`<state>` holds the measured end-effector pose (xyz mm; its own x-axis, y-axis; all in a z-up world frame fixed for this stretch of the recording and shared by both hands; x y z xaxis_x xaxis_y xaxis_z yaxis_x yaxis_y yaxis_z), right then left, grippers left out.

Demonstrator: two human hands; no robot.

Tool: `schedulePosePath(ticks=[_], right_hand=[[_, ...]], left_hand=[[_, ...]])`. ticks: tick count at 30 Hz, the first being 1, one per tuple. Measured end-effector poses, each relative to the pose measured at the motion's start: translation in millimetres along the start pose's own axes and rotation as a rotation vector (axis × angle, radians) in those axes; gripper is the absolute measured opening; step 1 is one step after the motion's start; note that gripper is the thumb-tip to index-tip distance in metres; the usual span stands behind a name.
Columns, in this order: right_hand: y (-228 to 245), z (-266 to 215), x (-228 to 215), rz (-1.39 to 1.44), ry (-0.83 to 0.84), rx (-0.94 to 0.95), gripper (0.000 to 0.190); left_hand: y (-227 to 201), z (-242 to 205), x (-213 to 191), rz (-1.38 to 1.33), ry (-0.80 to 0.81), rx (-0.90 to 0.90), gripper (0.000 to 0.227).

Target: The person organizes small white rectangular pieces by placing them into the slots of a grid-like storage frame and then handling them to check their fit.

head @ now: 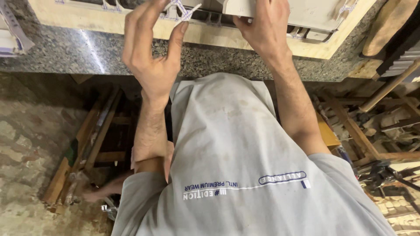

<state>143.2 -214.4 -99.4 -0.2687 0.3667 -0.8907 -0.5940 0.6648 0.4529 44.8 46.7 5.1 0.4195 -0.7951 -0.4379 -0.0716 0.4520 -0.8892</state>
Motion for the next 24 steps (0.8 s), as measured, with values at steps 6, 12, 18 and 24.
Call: schedulePosePath(ticks=[6, 12, 18, 24], right_hand=[[3.7, -9.5, 6.5, 0.033, 0.008, 0.149, 0.084], [8.2, -20.7, -8.5, 0.026, -0.014, 0.155, 0.088], [9.2, -26.9, -23.8, 0.071, 0.056, 0.288, 0.085], [32.5, -17.9, -61.3, 0.137, -0.053, 0.179, 0.07]], left_hand=[[16.2, 9.4, 3.8, 0.018, -0.019, 0.049, 0.046], [25.5, 10.2, 23.0, -0.001, -0.046, 0.091, 0.052], [17.5, 12.9, 31.4, -0.059, -0.075, 0.132, 0.054], [14.8, 15.7, 38.0, -0.094, -0.112, 0.254, 0.057]])
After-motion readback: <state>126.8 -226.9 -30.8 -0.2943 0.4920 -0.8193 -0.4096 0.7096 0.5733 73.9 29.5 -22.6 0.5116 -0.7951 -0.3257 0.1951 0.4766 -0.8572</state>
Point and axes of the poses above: each hand's wrist, its own z-axis towards the middle knuckle, its own x-axis out of the palm, y = z × x, the point moved 2 cm from there along z, towards the middle knuckle, and after that the axes turned 2 degrees about -z, right-handed, at the moved point
